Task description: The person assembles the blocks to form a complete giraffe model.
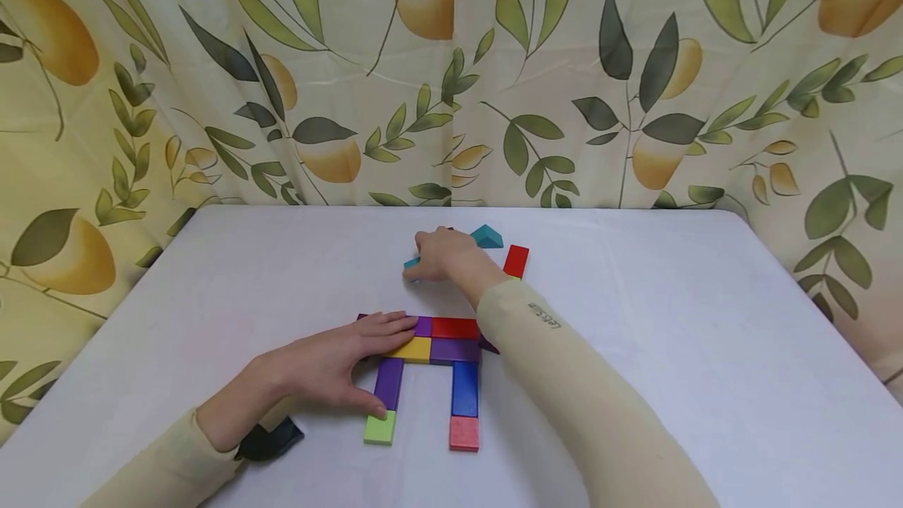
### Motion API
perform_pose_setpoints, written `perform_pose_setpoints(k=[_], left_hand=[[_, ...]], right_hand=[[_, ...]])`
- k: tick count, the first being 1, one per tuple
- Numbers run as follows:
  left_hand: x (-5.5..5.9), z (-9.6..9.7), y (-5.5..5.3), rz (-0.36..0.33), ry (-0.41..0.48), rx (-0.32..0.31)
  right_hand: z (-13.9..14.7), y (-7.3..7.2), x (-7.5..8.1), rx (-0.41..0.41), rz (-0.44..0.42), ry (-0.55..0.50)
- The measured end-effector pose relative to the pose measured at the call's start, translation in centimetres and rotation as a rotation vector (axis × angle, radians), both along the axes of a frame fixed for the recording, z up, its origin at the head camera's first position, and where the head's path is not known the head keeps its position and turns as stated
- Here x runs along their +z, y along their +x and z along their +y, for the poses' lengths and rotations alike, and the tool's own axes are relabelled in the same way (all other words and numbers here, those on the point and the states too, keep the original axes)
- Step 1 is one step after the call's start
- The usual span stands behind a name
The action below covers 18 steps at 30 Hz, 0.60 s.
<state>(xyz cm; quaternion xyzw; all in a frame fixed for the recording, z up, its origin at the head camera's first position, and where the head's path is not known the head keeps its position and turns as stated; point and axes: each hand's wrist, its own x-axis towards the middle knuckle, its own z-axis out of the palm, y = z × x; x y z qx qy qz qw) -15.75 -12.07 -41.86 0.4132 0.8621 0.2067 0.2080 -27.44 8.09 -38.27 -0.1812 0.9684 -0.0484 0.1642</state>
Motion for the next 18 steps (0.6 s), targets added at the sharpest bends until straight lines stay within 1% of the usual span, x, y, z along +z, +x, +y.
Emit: perform_pose_setpoints(k=[5,11,14,18], left_hand=[[-0.1,0.0,0.0,0.003,0.008,0.001],[-0.1,0.1,0.1,-0.001,-0.006,0.007],[0.0,0.1,0.1,-0.004,-0.019,0.013],[0.0,0.1,0.1,-0.004,-0.027,0.021]], right_hand=[[0.2,-0.1,0.4,0.001,-0.003,-0.033],[0.7,-0.1,1.8,0.021,-0.01,-0.1],[1.2,0.2,2.4,0.044,-0.007,-0.14],[2.1,0.3,2.8,0.08,0.008,-0.189]])
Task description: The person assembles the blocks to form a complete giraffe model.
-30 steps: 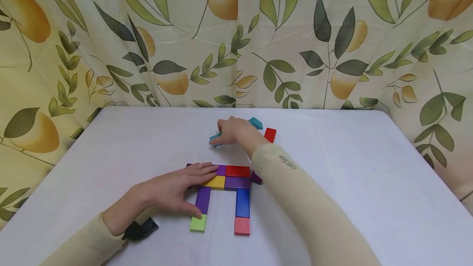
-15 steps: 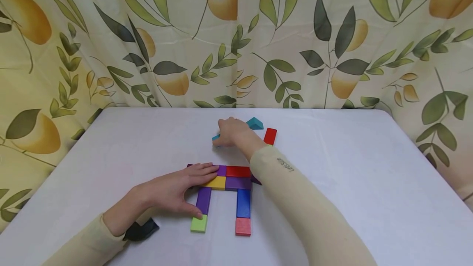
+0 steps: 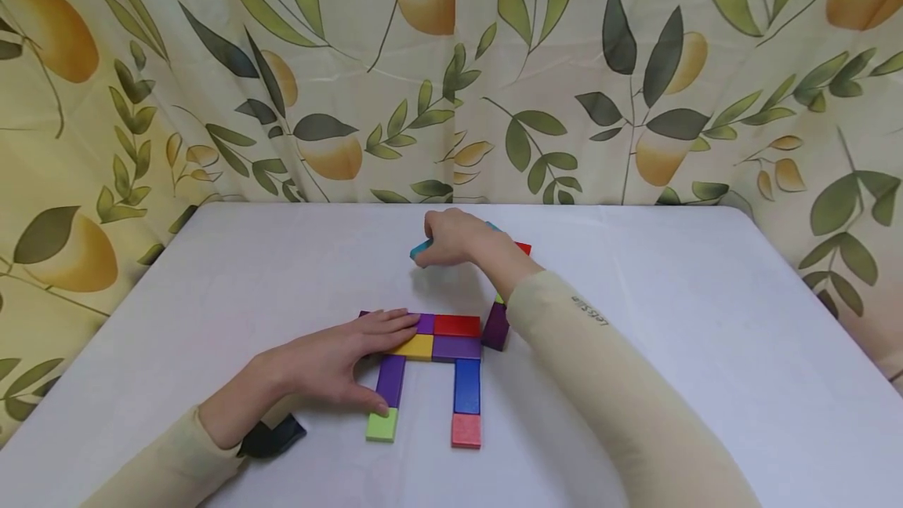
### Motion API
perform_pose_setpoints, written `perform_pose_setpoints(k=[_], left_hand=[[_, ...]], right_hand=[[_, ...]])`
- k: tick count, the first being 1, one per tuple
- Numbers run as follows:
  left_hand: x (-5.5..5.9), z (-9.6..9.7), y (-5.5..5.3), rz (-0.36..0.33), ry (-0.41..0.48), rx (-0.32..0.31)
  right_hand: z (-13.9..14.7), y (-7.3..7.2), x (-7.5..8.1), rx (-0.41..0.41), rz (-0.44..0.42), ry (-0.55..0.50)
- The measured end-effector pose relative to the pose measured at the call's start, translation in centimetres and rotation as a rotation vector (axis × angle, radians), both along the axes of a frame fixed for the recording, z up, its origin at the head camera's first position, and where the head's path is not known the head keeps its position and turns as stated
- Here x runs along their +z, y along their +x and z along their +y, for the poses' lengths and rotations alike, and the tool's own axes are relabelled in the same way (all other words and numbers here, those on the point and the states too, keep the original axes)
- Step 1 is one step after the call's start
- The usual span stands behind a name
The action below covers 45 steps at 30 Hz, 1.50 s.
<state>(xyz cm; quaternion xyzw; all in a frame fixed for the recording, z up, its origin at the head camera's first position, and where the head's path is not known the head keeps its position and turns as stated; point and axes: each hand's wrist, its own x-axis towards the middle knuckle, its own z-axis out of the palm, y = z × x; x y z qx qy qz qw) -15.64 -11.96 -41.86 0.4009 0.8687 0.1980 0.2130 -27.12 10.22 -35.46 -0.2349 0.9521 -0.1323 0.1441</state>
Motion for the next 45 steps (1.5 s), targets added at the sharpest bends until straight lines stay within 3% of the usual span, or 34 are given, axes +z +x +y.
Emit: perform_pose_setpoints(k=[11,20,30,45], left_hand=[[0.1,0.2,0.0,-0.008,-0.007,0.024],[0.1,0.3,0.0,0.0,-0.017,0.024],[0.0,0.0,0.1,0.002,-0.012,0.032],[0.0,0.0,0.2,0.013,-0.006,0.012]], right_hand=[[4.5,-0.7,1.8,-0.037,0.044,-0.108],[8.7,-1.1,1.8,-0.119,0.083,-0.174],[12.0,-2.2,0.3,-0.155,0.07,-0.292],[15.6,-3.2,-2.8,-0.2,0.05,-0.28]])
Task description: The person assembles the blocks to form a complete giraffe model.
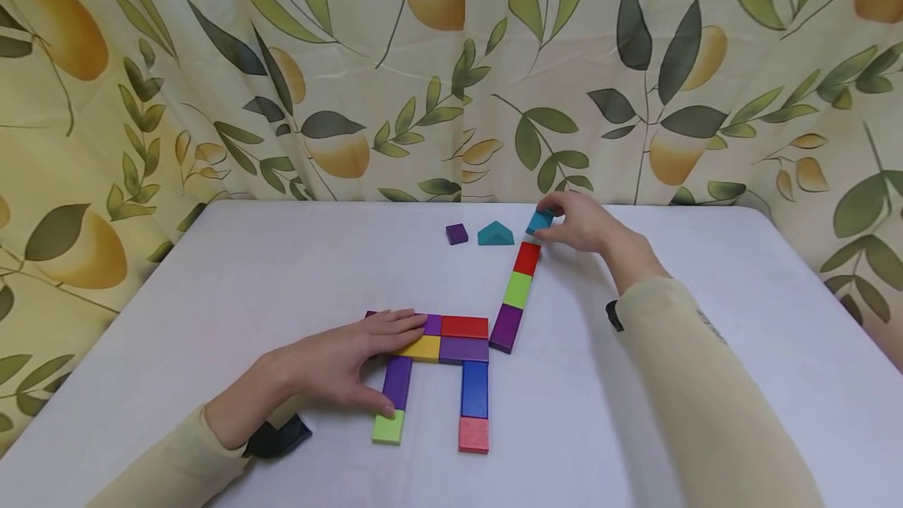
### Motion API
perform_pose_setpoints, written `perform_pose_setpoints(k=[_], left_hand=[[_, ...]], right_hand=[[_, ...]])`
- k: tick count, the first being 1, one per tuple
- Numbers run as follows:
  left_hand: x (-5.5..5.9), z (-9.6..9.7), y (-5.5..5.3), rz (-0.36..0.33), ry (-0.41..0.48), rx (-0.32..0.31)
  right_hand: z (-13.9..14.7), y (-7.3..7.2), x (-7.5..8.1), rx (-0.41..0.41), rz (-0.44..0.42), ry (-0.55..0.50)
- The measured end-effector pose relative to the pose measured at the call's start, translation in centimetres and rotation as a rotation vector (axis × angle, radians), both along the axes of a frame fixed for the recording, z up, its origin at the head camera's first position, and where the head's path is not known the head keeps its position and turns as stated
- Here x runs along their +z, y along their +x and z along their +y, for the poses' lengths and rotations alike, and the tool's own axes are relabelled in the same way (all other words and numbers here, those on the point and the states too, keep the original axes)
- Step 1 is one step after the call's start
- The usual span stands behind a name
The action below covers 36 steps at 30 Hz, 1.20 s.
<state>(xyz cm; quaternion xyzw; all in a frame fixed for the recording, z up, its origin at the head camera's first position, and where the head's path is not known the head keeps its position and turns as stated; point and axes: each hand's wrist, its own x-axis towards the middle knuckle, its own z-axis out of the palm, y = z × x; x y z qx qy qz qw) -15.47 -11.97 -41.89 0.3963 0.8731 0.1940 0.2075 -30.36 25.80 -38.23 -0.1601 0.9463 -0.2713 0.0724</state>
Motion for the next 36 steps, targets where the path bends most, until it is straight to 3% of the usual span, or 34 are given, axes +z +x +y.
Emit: perform_pose_setpoints(k=[20,36], left_hand=[[0.1,-0.1,-0.1,-0.013,-0.004,0.003],[0.0,0.0,-0.2,-0.014,-0.009,0.003]], right_hand=[[-0.5,-0.6,-0.9,-0.021,-0.123,0.048],[0.0,-0.8,-2.0,-0.073,-0.103,0.023]])
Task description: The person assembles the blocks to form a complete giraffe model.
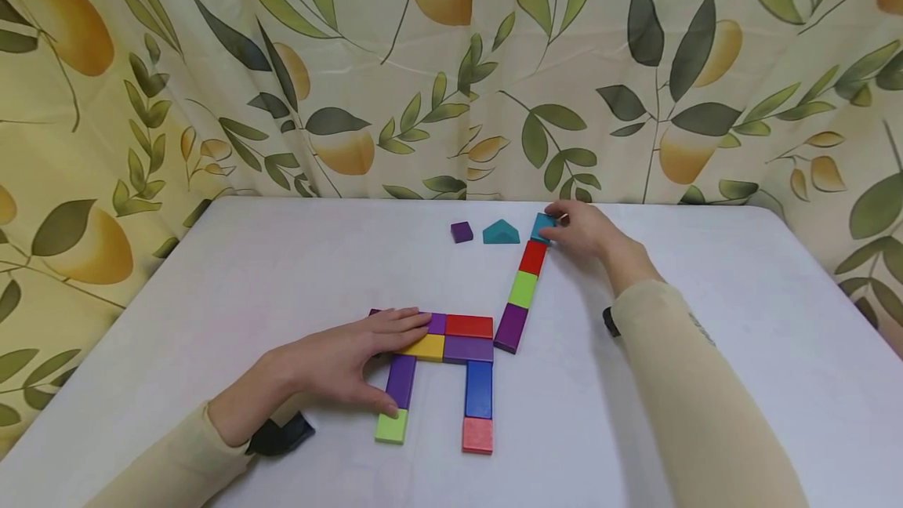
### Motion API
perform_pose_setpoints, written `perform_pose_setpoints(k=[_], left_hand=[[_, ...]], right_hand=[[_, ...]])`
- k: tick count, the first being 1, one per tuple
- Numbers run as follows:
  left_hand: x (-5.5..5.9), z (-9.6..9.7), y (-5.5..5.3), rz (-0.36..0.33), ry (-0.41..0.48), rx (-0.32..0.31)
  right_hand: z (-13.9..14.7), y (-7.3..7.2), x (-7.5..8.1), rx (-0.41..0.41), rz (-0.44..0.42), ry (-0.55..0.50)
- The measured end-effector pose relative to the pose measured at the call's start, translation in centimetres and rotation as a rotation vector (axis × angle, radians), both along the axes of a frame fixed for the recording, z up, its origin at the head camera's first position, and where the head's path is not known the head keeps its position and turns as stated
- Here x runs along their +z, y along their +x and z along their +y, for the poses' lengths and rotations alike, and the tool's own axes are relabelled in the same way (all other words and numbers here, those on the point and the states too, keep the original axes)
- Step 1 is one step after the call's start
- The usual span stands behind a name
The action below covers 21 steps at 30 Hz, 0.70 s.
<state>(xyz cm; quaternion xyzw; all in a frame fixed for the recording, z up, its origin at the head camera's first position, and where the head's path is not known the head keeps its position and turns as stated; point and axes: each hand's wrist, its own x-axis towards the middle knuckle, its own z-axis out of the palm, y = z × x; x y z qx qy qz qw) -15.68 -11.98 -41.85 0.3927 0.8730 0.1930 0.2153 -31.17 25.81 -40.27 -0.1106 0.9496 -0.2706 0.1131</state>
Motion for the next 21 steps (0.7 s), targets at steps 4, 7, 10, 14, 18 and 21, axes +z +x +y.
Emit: perform_pose_setpoints(k=[4,7,10,14,18,21], left_hand=[[0.05,-0.03,0.01,0.004,0.012,-0.01],[0.06,-0.03,0.01,0.008,0.014,-0.013],[0.07,-0.03,0.01,0.01,0.01,-0.012],[0.1,0.03,0.03,0.009,0.005,-0.01],[0.11,0.07,0.04,0.009,0.004,-0.011],[0.1,0.06,0.04,0.009,0.003,-0.01]], right_hand=[[-0.1,-0.06,-0.09,0.003,0.005,0.001],[-0.14,-0.02,-0.09,0.009,0.015,0.003],[-0.27,0.09,0.03,0.013,0.021,0.008],[-0.34,0.15,0.09,0.014,0.022,0.016],[-0.31,0.18,0.11,0.014,0.023,0.031],[-0.3,0.24,0.16,0.013,0.022,0.034]])
